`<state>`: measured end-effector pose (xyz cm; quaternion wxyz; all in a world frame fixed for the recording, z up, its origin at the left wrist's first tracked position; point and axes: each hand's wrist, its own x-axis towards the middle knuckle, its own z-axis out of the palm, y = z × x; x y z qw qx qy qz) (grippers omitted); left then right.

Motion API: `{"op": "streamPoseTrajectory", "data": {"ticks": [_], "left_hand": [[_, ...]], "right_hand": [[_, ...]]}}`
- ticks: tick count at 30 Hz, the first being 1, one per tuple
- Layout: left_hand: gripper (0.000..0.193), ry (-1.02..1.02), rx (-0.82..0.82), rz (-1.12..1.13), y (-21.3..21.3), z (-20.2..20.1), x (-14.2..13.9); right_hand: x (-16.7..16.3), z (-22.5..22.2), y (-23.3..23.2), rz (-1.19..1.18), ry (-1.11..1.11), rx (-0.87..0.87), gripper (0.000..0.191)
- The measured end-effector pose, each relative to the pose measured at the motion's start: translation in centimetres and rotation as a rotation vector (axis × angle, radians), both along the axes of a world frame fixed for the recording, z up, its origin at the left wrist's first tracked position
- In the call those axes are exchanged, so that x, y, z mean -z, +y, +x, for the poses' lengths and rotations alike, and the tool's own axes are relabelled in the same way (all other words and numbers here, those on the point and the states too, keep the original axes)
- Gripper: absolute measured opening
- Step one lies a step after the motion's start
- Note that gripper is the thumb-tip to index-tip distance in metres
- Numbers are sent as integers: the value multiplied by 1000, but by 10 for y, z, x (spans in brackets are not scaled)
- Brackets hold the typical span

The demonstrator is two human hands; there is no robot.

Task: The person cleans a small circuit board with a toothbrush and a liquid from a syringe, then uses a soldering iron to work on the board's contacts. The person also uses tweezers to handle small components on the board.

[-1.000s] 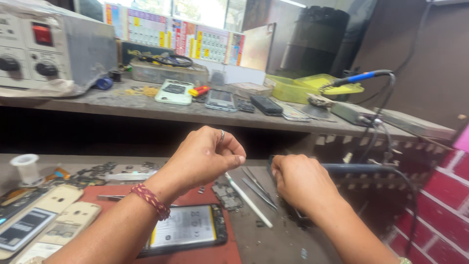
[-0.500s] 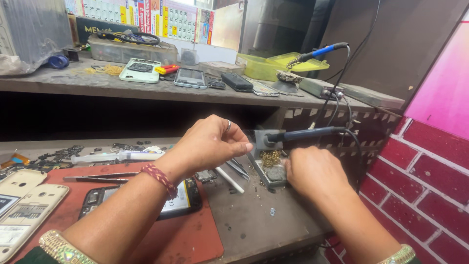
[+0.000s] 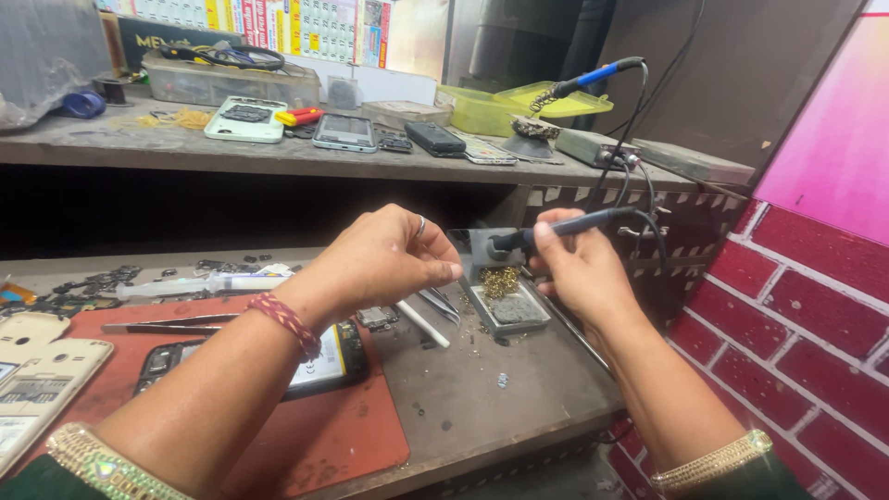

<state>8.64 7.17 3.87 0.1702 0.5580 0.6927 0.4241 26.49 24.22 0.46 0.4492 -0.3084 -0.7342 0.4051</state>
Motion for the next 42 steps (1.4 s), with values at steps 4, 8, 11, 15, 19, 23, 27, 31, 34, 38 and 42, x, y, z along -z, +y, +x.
{"op": "streamPoseTrajectory", "data": {"ticks": [4,8,11,15,19,23,27,31,34,38,42], "left_hand": [[18,54,45,34,1,-1,1],[19,67,34,23,1,3,2],[18,53,28,21,-2,6,0],[17,53,34,30,-6,5,-4],[27,45,-9,77,-4,3,-6],[42,209,-123,265,-1,1,-8],[39,285,-196,373,-7,-4,-16],[31,77,-158,180,-22,-11,-24],[31,-36,-110,80,-28,-13,-27],[30,-41,-36,47,-31,-22,-26],[29,-60,0,50,-30,-33,-22]], "right_hand": [[-8,2,-9,-26,71,62,26],[-10,4,-13,40,119,32,21],[-9,6,-14,116,151,23,18],[-15,11,-20,149,173,134,15],[-25,14,-27,215,274,183,13],[-34,13,-34,238,359,112,15],[-40,8,-40,181,325,17,21],[-44,-8,-45,34,238,-162,28],[-50,-25,-48,-37,170,-283,32],[-58,-43,-52,-50,128,-417,34],[-72,-56,-52,-4,63,-493,37]]}}
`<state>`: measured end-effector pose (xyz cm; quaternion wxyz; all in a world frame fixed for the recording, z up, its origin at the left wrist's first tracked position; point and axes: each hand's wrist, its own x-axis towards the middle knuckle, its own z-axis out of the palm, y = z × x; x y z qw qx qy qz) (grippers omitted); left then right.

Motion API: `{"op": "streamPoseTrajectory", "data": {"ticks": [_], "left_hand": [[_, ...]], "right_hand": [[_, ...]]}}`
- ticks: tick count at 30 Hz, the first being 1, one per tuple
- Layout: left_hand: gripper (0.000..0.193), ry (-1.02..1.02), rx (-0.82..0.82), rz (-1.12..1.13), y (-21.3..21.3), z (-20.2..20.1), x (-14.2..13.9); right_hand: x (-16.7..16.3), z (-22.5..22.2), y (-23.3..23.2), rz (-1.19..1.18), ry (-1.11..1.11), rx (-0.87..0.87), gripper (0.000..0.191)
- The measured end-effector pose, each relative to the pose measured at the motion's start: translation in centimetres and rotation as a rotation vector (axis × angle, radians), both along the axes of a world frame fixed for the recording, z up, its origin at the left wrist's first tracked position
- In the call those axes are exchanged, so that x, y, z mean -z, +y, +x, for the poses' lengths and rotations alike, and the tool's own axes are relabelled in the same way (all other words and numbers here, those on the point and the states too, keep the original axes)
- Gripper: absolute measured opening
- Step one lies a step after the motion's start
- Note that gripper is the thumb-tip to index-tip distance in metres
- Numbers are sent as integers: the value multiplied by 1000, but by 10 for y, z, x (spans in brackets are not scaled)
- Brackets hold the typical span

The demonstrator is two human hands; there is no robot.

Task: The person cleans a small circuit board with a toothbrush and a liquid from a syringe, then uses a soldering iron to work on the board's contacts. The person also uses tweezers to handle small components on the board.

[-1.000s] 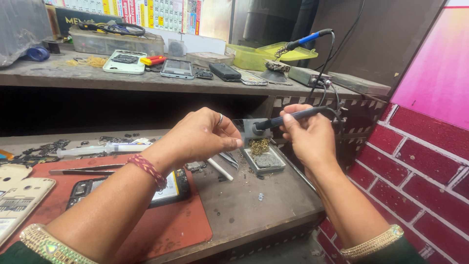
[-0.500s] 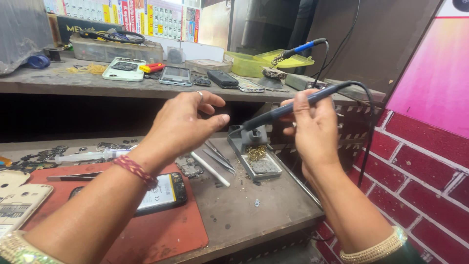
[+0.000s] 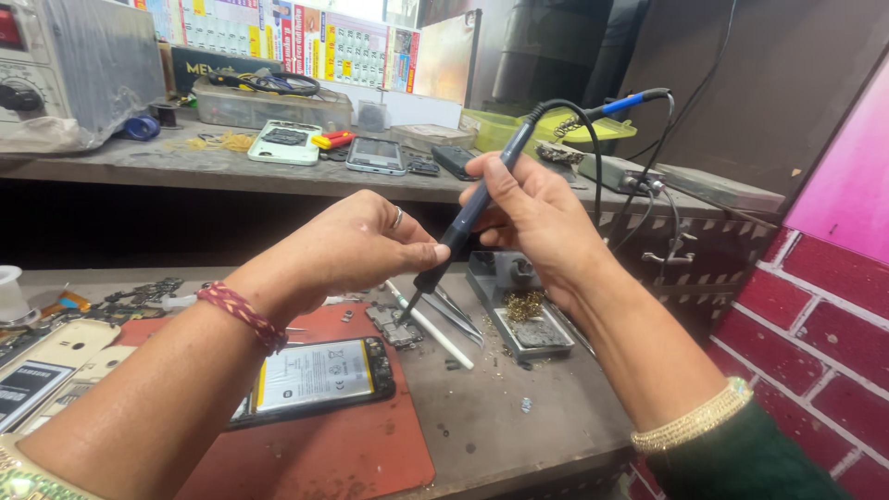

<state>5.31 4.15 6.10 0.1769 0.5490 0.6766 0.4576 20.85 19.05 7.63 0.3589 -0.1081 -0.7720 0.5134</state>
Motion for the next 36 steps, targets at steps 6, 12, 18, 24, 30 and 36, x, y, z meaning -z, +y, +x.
{"op": "streamPoseTrajectory", "data": {"ticks": [6,12,18,24,30,36], "left_hand": [[30,21,-16,62,-7,-11,0],[28,103,-214,92,-22,-20,1],[33,-34,-183,6,-33,-41,9],[23,-59,-290,-216,-49,-67,29],[19,-125,-122,-165,-42,-72,56],[16,-24,-172,-280,-40,-64,58]], "right_hand": [[0,-19,-5,-75,29,-104,36],[27,-33,-18,-191,-15,-143,30],[41,-36,-11,-217,10,-88,24],[59,-42,7,-194,-25,19,19],[75,-50,16,-219,-14,47,18],[78,-52,22,-239,-12,45,17]]}}
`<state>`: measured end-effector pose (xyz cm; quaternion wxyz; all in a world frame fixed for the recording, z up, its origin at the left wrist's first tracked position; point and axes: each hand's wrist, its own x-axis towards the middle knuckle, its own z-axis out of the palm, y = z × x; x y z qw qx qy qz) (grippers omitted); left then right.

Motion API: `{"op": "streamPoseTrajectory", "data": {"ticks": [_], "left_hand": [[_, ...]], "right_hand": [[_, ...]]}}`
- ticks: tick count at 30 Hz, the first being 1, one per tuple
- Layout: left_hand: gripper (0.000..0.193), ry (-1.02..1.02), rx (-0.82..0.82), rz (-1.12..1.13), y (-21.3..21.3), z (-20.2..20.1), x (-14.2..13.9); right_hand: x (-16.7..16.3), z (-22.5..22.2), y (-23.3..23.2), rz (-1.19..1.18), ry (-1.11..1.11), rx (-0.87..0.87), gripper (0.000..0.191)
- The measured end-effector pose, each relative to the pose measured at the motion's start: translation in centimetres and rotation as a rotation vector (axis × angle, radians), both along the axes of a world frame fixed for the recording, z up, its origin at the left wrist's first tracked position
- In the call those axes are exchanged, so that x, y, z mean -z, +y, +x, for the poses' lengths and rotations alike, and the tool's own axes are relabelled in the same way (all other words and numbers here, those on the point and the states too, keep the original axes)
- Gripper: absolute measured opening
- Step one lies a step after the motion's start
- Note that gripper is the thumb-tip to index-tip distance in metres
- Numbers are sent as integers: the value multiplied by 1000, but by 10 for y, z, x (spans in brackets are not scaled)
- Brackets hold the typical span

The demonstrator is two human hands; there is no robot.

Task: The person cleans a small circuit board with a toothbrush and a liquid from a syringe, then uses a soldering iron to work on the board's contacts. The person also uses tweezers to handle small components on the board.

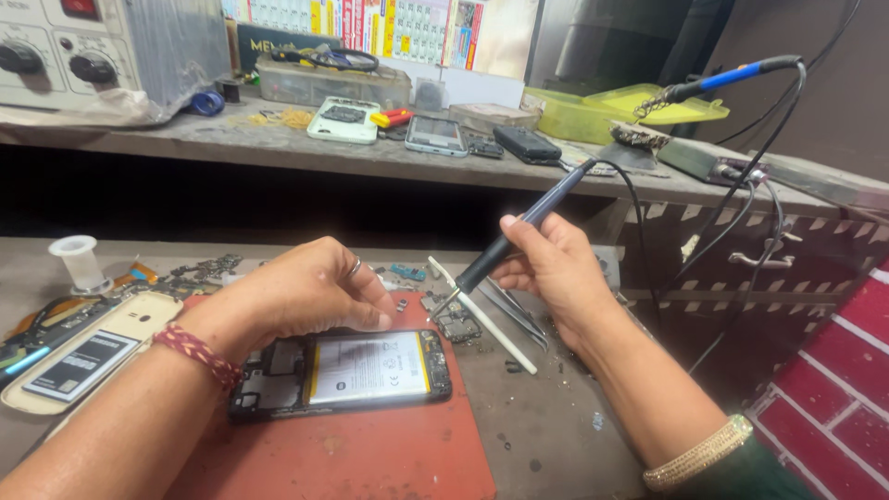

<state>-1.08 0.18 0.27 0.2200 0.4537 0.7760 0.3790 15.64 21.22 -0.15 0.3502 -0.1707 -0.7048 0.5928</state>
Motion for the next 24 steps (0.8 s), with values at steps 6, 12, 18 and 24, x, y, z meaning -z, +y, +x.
{"op": "streamPoseTrajectory", "data": {"ticks": [6,12,18,24], "left_hand": [[21,231,2,-187,-2,9,-10],[20,216,-30,-154,-3,10,-9],[15,242,-49,-137,-4,8,-8],[15,244,-63,-140,-1,4,-6]], "right_hand": [[1,-5,3,5,-17,-16,16],[3,-2,5,6,-12,-9,17],[7,-3,6,-3,-11,6,18],[12,-6,10,-18,-22,1,16]]}}
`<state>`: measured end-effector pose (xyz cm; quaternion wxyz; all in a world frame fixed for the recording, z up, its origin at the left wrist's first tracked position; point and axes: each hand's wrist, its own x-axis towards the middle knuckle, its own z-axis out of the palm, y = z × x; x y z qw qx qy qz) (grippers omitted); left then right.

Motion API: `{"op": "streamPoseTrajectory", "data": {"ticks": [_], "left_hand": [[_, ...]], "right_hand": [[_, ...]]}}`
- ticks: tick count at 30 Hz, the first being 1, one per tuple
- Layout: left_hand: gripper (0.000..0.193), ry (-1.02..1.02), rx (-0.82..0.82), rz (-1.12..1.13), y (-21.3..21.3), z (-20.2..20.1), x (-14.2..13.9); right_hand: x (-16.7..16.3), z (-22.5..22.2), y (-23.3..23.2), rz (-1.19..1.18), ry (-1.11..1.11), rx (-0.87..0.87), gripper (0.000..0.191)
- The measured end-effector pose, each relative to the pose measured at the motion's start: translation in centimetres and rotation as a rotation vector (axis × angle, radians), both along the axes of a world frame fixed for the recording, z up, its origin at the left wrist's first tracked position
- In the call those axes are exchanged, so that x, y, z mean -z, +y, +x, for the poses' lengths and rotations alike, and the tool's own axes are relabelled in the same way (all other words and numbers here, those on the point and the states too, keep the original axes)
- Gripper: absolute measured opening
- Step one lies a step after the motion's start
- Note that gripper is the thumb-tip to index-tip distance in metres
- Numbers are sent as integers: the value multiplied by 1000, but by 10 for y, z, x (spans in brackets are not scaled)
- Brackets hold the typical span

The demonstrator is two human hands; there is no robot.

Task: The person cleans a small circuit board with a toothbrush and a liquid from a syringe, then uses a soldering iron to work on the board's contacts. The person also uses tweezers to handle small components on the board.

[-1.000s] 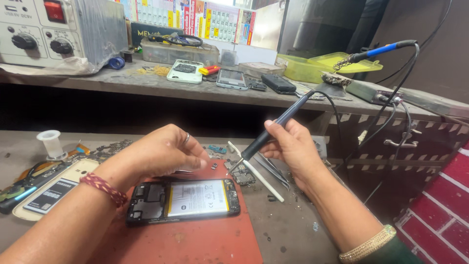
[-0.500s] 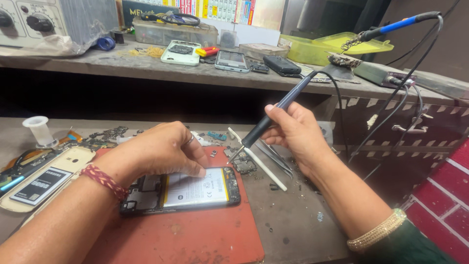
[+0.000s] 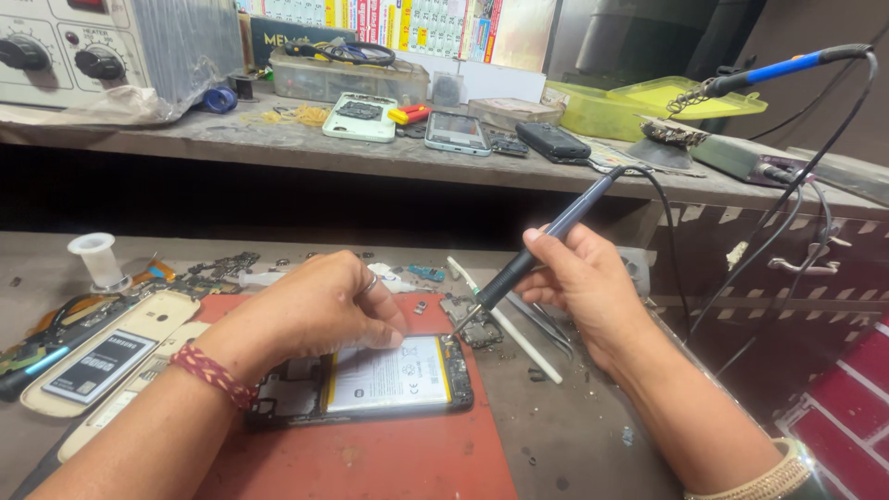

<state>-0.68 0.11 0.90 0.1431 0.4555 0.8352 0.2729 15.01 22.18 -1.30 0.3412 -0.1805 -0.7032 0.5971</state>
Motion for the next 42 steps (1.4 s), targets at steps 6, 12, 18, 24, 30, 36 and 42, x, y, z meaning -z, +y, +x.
{"op": "streamPoseTrajectory", "data": {"ticks": [6,12,18,24,30,36,42], "left_hand": [[18,16,57,-3,5,-8,-1],[19,24,78,-48,12,-12,-2],[16,-44,40,9,10,-13,2],[13,-7,37,37,11,-16,4],[14,-56,4,51,10,-14,10],[15,-61,19,65,6,-10,10],[16,-53,11,58,8,-14,11]], "right_hand": [[-4,-4,4,21,45,-33,17],[-19,-10,12,34,9,-22,16],[-8,-13,12,20,77,-57,13],[-1,-11,11,3,28,-35,13],[2,-10,7,25,6,-38,13],[0,-5,2,32,10,-14,13],[0,-8,2,44,-4,16,13]]}}
